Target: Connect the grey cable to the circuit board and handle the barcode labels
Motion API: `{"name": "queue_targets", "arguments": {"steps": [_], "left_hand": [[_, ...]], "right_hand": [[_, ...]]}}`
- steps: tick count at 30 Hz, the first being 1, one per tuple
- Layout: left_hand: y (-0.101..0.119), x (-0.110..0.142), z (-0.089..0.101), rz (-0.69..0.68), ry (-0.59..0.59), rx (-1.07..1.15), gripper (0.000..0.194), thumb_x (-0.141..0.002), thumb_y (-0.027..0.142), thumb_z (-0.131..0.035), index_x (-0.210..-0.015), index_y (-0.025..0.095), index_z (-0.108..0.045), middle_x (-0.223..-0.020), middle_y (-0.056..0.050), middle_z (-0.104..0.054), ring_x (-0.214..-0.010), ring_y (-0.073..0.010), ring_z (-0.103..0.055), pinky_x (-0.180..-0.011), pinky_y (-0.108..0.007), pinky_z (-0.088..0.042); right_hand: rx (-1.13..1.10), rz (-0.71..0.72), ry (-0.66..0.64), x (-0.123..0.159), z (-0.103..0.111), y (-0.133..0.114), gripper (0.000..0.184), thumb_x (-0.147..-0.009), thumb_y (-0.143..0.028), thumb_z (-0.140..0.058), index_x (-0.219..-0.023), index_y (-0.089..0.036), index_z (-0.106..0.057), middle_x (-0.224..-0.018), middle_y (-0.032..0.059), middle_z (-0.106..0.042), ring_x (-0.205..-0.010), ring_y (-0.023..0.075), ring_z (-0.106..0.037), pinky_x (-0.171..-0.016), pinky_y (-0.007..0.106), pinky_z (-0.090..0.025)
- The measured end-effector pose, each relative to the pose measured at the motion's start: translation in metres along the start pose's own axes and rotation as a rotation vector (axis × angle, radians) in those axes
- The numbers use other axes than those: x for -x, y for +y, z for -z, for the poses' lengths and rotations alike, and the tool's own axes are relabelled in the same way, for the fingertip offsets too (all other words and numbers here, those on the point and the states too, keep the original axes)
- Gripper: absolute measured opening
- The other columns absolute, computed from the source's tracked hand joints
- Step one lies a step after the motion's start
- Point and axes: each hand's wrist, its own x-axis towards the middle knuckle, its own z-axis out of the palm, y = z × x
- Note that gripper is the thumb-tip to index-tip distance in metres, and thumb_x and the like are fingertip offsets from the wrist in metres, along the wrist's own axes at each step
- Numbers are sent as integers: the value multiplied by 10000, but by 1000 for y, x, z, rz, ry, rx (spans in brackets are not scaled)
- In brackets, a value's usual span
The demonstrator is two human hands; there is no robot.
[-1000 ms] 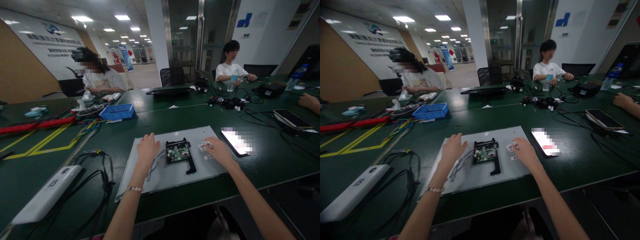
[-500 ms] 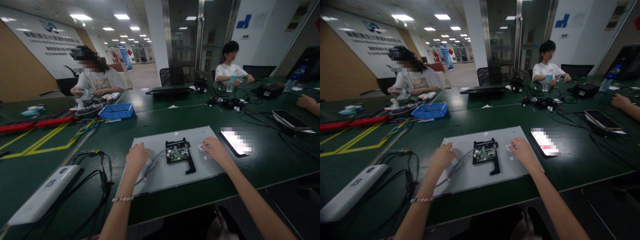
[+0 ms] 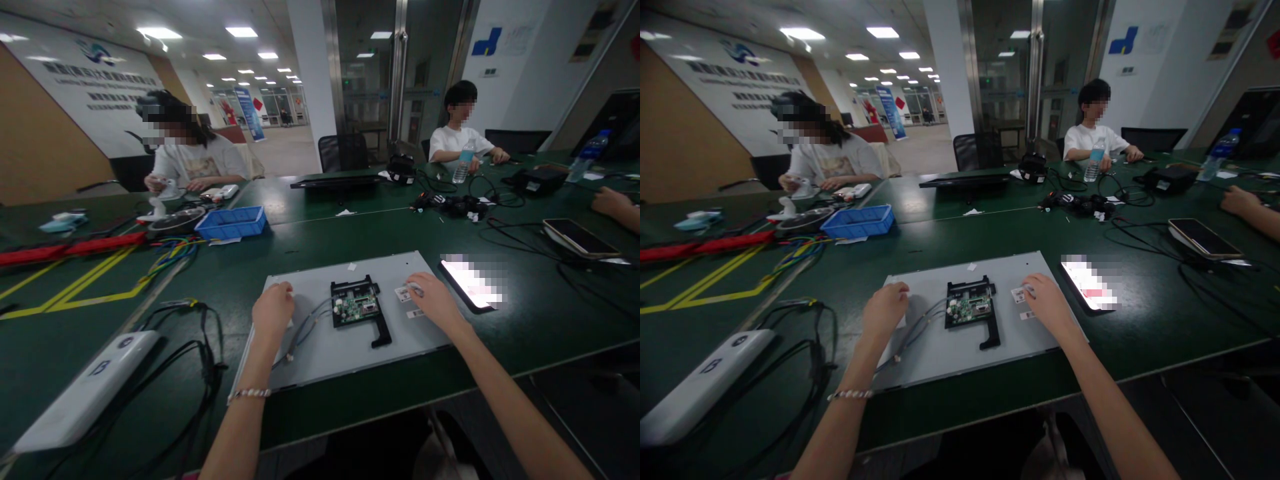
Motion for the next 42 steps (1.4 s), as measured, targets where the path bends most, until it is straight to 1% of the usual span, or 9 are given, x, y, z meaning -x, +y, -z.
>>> {"name": "queue_targets", "arguments": {"steps": [7, 13, 16, 19, 26, 31, 34, 37, 42], "left_hand": [[13, 11, 10, 2, 176, -10, 307, -838, 253, -436, -1098, 197, -588, -1220, -115, -553, -1127, -298, -488, -884, -432, -404], [64, 21, 26, -254, 60, 239, 366, -878, 340, -425, -1206, 192, -495, -1201, -91, -567, -1089, -247, -522, -903, -398, -416], [91, 24, 24, -264, 104, 189, 361, -866, 344, -457, -1195, 201, -493, -1215, -105, -550, -1124, -281, -486, -938, -469, -368], [105, 25, 14, -254, 155, 160, 350, -865, 307, -454, -1196, 196, -480, -1227, -114, -528, -1149, -285, -455, -954, -482, -341], [105, 24, -12, -229, 53, 177, 276, -881, 306, -427, -1111, 183, -517, -1109, -106, -551, -1027, -254, -515, -848, -385, -407], [103, 26, -14, -220, 68, 173, 257, -885, 301, -420, -1092, 183, -516, -1077, -102, -543, -1006, -244, -520, -828, -358, -408], [104, 27, -14, -219, 80, 168, 267, -885, 296, -415, -1108, 181, -505, -1087, -107, -535, -1003, -248, -522, -819, -363, -409], [105, 28, -15, -214, 90, 166, 279, -877, 298, -423, -1116, 173, -496, -1070, -105, -538, -980, -254, -530, -799, -371, -413], [105, 29, -16, -214, 87, 168, 275, -877, 298, -418, -1108, 171, -495, -1062, -109, -543, -999, -265, -523, -807, -383, -406]], "right_hand": [[-20, -6, 10, 1, 0, 0, 218, -837, -201, -476, -1000, -184, -621, -1074, 75, -606, -1006, 205, -547, -902, 362, -426], [-33, -9, 0, 1, 1, -1, 223, -831, -191, -488, -1006, -185, -627, -1076, 73, -610, -1005, 202, -552, -913, 359, -422], [-27, -11, 0, 1, 1, -2, 228, -822, -193, -507, -1012, -178, -631, -1083, 79, -610, -1021, 208, -546, -926, 361, -415], [-36, -3, 7, 1, 1, -3, 229, -824, -190, -503, -1012, -174, -634, -1096, 83, -606, -1032, 203, -543, -936, 355, -410], [-36, 40, 1, -8, -1, -16, 267, -842, -186, -483, -1071, -177, -619, -1145, 85, -597, -1080, 199, -524, -961, 359, -396], [-46, 155, -46, -49, -6, -45, 259, -861, -195, -462, -1073, -181, -610, -1127, 69, -607, -1065, 180, -530, -953, 322, -390], [32, 177, -108, -83, -21, -64, 249, -868, -191, -465, -1067, -165, -611, -1112, 76, -611, -1054, 169, -538, -939, 281, -388], [229, 191, -231, -110, -42, -79, 250, -872, -235, -494, -1081, -160, -610, -1104, 89, -610, -1044, 182, -546, -903, 275, -406], [386, 180, -305, -123, -65, -91, 221, -885, -191, -459, -982, -122, -646, -1035, 140, -631, -1007, 230, -573, -836, 300, -437]]}}
